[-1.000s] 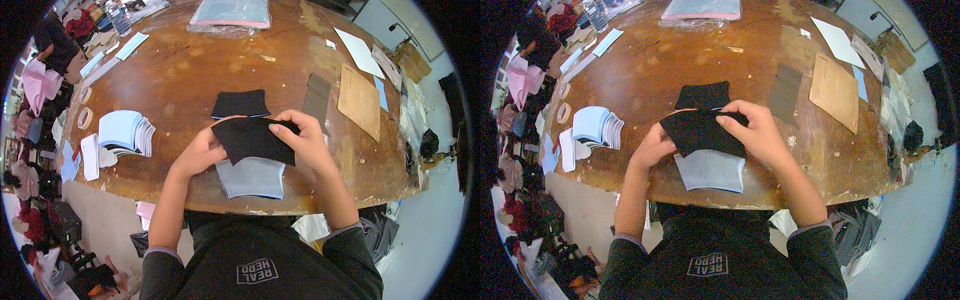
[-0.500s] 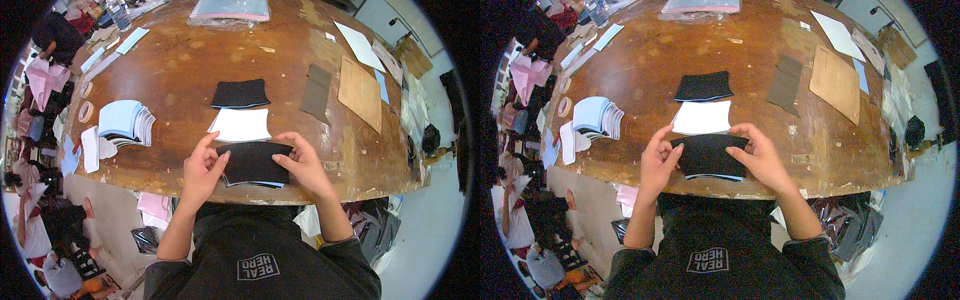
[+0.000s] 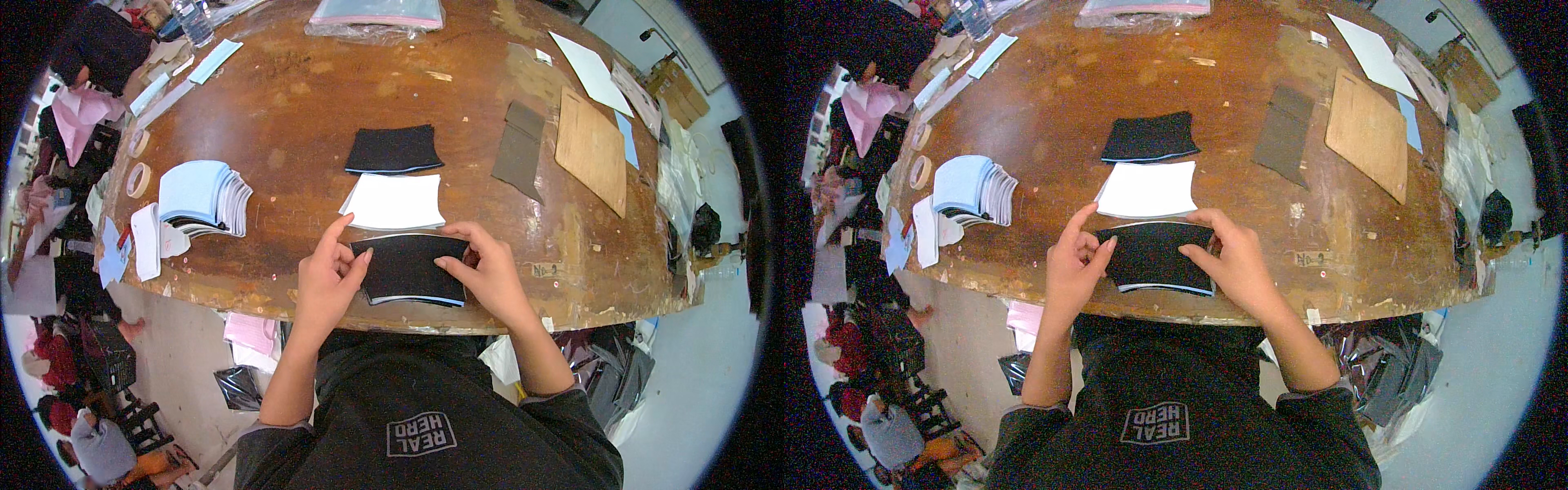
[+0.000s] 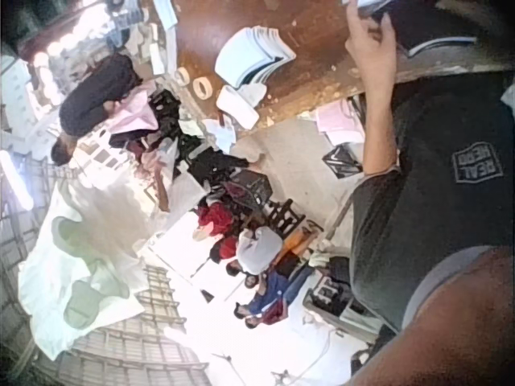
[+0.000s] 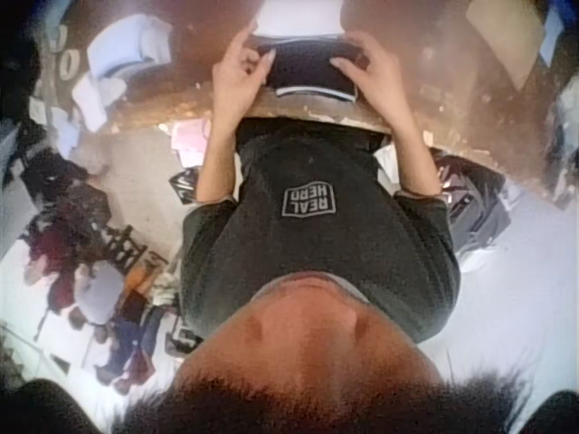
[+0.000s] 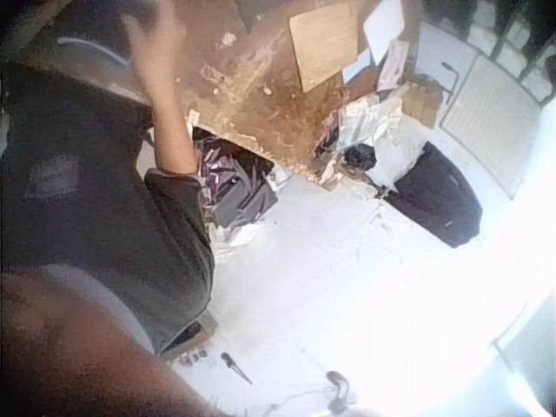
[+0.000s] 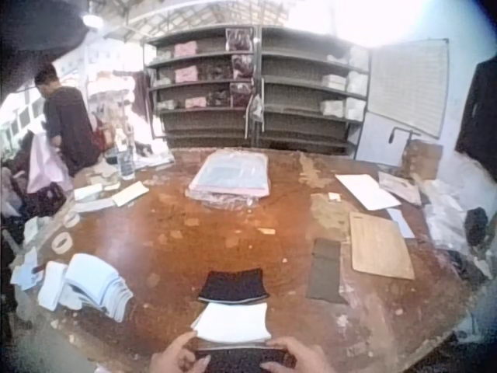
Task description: The person repeatedly picks up small rectangular fabric pieces in light blue, white, and black, folds them in half, and places them into a growing stack on the table. The hands handle each piece one at a time and maintain a consistent folding and stacking pattern throughout the clip.
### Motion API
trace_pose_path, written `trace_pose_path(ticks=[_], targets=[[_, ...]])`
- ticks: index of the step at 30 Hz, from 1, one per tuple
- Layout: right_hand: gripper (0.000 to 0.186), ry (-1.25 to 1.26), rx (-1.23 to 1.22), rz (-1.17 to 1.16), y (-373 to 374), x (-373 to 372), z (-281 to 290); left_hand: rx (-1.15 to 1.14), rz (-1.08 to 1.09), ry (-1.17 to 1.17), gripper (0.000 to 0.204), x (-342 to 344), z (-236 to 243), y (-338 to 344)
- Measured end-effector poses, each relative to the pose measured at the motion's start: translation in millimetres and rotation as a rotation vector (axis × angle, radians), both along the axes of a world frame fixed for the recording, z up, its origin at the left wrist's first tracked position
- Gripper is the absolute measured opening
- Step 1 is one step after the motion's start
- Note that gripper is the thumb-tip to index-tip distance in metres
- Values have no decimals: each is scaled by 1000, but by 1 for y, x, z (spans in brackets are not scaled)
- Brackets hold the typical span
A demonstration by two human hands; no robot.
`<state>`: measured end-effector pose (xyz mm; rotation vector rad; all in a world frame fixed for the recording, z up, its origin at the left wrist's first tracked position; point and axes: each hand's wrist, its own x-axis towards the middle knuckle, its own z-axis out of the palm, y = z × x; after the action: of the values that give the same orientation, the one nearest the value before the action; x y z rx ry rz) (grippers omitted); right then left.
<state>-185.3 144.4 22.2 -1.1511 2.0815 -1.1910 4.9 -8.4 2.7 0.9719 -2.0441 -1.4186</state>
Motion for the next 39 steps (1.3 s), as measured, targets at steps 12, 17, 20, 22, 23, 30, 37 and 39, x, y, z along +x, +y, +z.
trace_pose_path(ticks=[12, 17, 20, 22, 23, 30, 37, 39], targets=[[38, 178, 132, -70, 0, 0, -1, -129, -12, -67, 51, 1, -1, -4], [31, 357, 65, -12, -4, -49, -15, -280, 1, -86, 30, -5, -1, -36], [27, 497, -53, 314, -33, -61, -14, -569, -260, 6, 28, -15, -22, -76], [26, 551, -132, 513, -47, -68, -24, -620, -457, -61, 26, -22, -20, -87], [28, 598, -70, 578, -52, -72, -25, -667, -486, -88, 25, -25, -19, -87], [14, 826, -70, 562, -64, -76, -36, -688, -519, -113, 31, -36, -20, -92], [14, 507, -86, 413, -76, -70, -32, -721, -411, -166, 31, -49, -21, -87], [13, 468, -122, 377, -77, -68, -31, -696, -357, -204, 33, -54, -28, -86]])
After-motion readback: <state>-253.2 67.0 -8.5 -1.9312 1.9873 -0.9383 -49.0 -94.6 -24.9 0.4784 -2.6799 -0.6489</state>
